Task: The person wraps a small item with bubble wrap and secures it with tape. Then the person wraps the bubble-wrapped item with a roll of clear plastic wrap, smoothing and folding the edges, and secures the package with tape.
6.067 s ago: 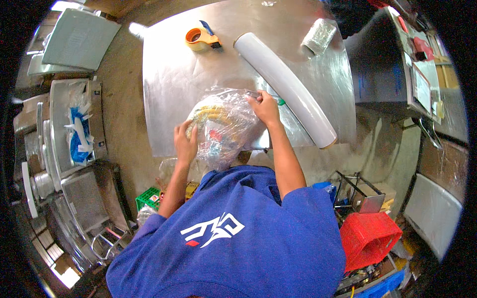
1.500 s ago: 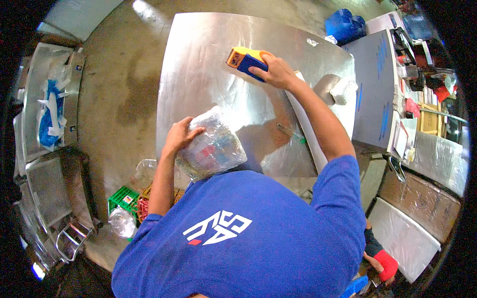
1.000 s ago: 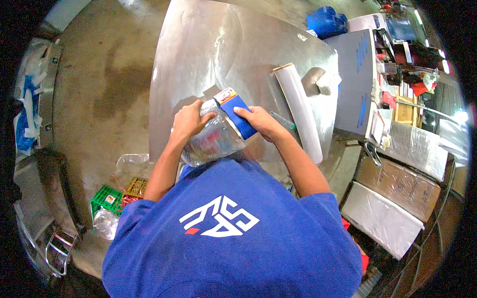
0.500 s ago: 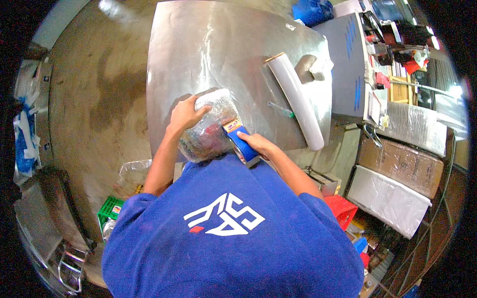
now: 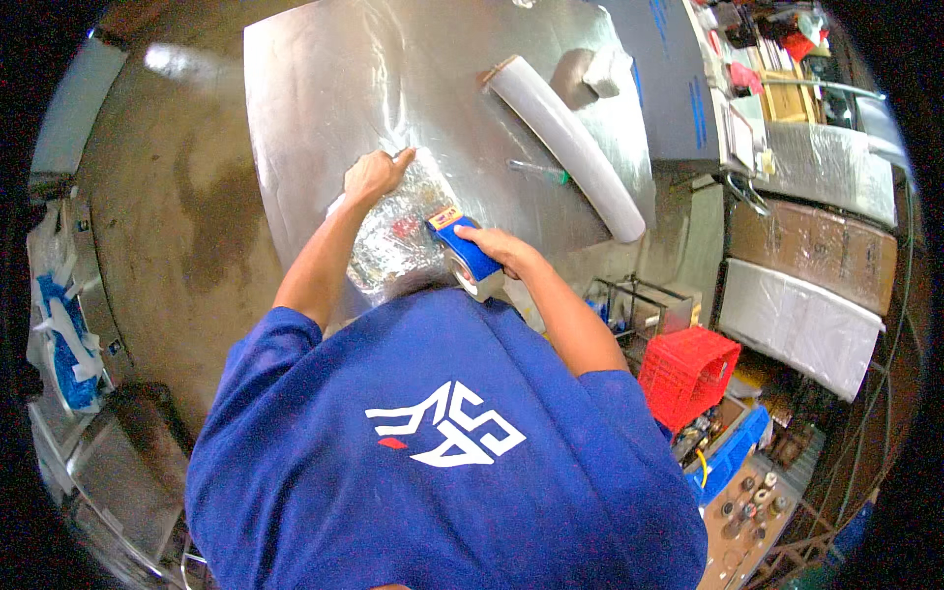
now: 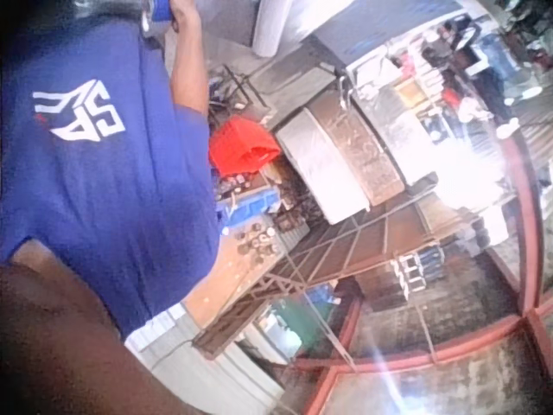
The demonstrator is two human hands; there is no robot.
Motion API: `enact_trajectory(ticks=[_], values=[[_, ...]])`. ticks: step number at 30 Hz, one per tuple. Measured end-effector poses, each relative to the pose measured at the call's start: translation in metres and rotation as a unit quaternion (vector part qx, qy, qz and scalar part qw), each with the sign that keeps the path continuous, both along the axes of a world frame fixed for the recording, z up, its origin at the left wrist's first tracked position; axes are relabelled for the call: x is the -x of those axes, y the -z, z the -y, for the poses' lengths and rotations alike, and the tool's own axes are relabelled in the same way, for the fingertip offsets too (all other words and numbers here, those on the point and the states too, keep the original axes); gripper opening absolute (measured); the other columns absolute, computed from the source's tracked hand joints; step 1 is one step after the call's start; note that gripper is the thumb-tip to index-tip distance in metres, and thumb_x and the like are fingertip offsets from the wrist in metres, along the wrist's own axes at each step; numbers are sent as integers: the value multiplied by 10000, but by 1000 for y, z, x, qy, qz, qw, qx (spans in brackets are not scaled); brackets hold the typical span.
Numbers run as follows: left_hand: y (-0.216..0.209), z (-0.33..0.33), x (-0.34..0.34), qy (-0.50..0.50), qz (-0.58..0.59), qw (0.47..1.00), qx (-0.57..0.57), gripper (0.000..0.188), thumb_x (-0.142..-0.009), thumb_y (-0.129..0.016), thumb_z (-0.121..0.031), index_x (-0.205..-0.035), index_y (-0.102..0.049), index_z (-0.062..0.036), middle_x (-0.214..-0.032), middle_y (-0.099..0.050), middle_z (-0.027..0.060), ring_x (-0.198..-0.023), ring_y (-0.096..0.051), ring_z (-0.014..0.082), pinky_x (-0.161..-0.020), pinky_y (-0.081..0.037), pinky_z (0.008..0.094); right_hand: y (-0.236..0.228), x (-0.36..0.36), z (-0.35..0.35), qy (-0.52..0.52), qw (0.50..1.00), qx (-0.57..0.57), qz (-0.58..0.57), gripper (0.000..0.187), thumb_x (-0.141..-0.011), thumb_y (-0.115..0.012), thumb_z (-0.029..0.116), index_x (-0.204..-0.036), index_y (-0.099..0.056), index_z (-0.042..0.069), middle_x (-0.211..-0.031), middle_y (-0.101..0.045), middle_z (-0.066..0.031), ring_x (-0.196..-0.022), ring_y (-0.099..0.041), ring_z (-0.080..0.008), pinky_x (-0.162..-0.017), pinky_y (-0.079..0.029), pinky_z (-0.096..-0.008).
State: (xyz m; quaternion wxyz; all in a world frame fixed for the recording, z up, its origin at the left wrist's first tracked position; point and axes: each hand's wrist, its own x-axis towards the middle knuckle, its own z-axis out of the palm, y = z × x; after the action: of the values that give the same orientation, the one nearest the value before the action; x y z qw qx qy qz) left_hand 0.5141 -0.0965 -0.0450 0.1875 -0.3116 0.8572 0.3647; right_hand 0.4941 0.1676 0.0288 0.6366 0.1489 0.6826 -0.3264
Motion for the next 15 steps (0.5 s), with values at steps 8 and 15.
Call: enact_trajectory(ticks=[8,15], values=[[-4,-10,-14,-27,-12,999,35,744,-927,-455,-698,-1022,-781,-37,-1079,-720,267,-1083,-673,432,-962,-496,500,-28,-29,-39,3,997,3,-79,617,-913,-670,573,-993,-717,-37,-856,-732,-153,-688,-710,-207,-639,-579,-357],[2,-19,-43,41,-318,942,100,779,-830,-731,-503,-1458,-505,-102,-1618,-290,244,-1507,-223,436,-1171,-276,553,-1,-47,-63,41,995,40,-76,572,-913,-700,530,-954,-708,-40,-817,-718,-157,-607,-689,-203,-548,-560,-330]])
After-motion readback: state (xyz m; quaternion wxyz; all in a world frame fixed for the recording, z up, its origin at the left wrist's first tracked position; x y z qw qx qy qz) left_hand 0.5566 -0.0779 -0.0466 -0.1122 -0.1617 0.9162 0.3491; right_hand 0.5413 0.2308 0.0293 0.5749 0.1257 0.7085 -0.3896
